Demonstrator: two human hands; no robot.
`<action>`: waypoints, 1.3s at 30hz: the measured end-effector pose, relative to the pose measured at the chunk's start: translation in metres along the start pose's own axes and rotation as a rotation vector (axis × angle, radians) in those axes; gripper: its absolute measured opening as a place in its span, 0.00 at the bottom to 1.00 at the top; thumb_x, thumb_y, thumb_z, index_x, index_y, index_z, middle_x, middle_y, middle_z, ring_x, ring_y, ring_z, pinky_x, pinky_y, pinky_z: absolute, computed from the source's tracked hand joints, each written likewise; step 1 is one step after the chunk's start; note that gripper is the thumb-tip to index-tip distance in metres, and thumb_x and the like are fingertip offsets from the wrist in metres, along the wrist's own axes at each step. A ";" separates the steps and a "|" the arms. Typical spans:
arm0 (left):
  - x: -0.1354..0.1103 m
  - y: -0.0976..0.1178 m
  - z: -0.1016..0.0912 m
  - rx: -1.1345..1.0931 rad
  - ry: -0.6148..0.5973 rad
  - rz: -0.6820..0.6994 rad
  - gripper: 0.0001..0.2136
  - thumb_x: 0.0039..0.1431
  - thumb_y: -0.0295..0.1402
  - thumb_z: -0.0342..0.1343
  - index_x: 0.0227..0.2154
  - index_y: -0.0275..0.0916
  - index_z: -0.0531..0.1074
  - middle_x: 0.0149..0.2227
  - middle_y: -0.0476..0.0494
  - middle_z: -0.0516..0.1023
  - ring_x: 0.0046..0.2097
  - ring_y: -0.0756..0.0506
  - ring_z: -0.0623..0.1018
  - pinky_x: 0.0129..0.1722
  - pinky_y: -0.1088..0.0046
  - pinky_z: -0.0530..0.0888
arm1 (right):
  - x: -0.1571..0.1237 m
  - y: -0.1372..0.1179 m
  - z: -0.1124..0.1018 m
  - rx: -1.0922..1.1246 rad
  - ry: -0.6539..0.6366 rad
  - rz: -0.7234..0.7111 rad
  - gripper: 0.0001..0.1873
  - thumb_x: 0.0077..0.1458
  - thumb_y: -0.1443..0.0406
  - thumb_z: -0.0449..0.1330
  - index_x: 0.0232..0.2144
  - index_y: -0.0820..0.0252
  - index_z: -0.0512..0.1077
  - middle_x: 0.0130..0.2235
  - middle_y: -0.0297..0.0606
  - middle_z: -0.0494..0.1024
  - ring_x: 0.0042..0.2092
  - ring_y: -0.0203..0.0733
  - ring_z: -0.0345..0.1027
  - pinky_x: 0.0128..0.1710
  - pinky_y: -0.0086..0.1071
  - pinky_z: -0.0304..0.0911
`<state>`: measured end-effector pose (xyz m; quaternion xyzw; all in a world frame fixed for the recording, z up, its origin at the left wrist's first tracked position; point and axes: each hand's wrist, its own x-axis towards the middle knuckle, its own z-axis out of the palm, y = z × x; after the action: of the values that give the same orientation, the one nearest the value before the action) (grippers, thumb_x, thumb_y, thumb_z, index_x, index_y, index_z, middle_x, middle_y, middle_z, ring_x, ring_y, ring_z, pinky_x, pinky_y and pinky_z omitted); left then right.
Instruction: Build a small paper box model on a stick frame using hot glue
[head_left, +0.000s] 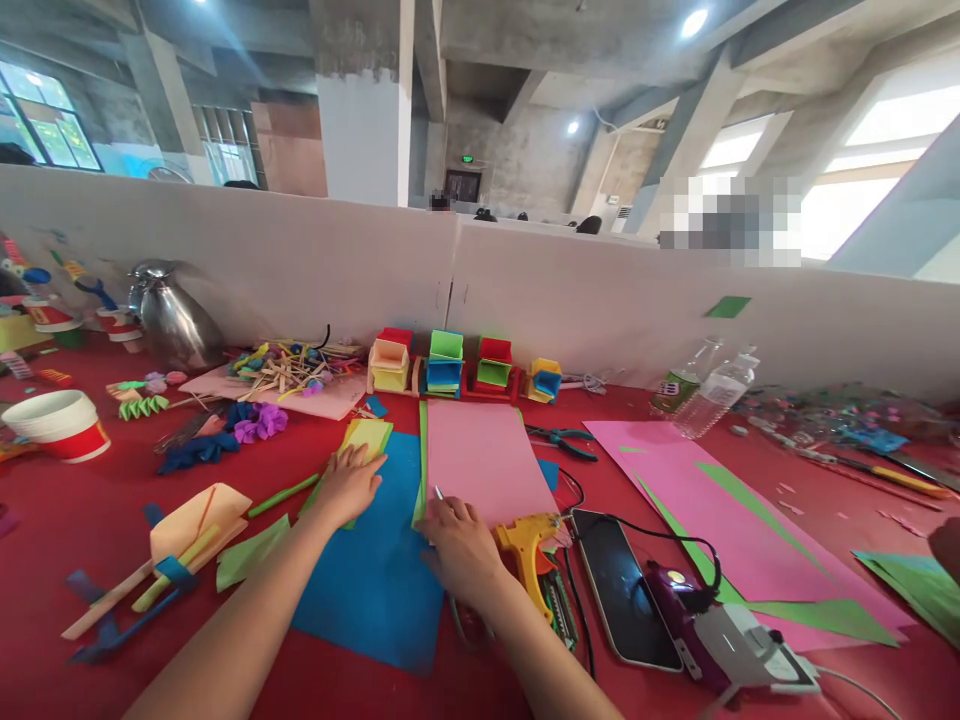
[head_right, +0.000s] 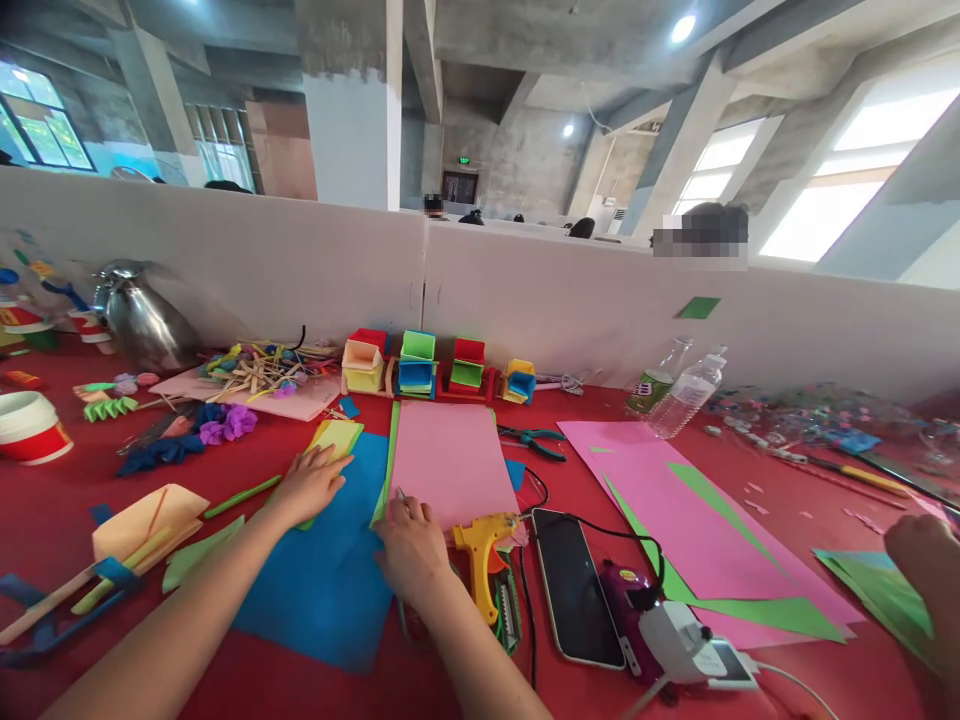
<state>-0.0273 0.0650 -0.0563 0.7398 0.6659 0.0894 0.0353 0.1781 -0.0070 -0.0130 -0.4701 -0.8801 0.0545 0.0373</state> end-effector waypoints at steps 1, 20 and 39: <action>-0.002 -0.005 -0.001 0.002 0.015 -0.020 0.20 0.56 0.32 0.44 0.52 0.44 0.64 0.58 0.38 0.59 0.59 0.34 0.55 0.55 0.53 0.52 | 0.001 0.001 0.002 -0.015 -0.001 0.015 0.15 0.52 0.64 0.54 0.43 0.53 0.70 0.51 0.42 0.66 0.52 0.48 0.55 0.48 0.40 0.51; -0.035 -0.024 -0.066 -0.463 0.002 0.180 0.24 0.56 0.47 0.42 0.51 0.41 0.63 0.54 0.43 0.66 0.55 0.43 0.65 0.53 0.67 0.62 | -0.023 -0.057 0.024 -0.223 -0.020 -0.239 0.07 0.52 0.73 0.51 0.34 0.67 0.68 0.33 0.46 0.73 0.34 0.45 0.67 0.28 0.34 0.59; -0.029 0.069 -0.031 -0.601 -0.177 0.147 0.22 0.49 0.40 0.53 0.48 0.38 0.65 0.53 0.38 0.67 0.55 0.40 0.65 0.51 0.68 0.62 | -0.094 0.029 -0.007 -0.091 0.174 0.695 0.21 0.50 0.67 0.49 0.48 0.66 0.60 0.42 0.49 0.72 0.40 0.46 0.69 0.34 0.33 0.59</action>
<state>0.0319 0.0261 -0.0166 0.7473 0.5488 0.2197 0.3036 0.2550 -0.0684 -0.0111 -0.7454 -0.6627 -0.0157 0.0704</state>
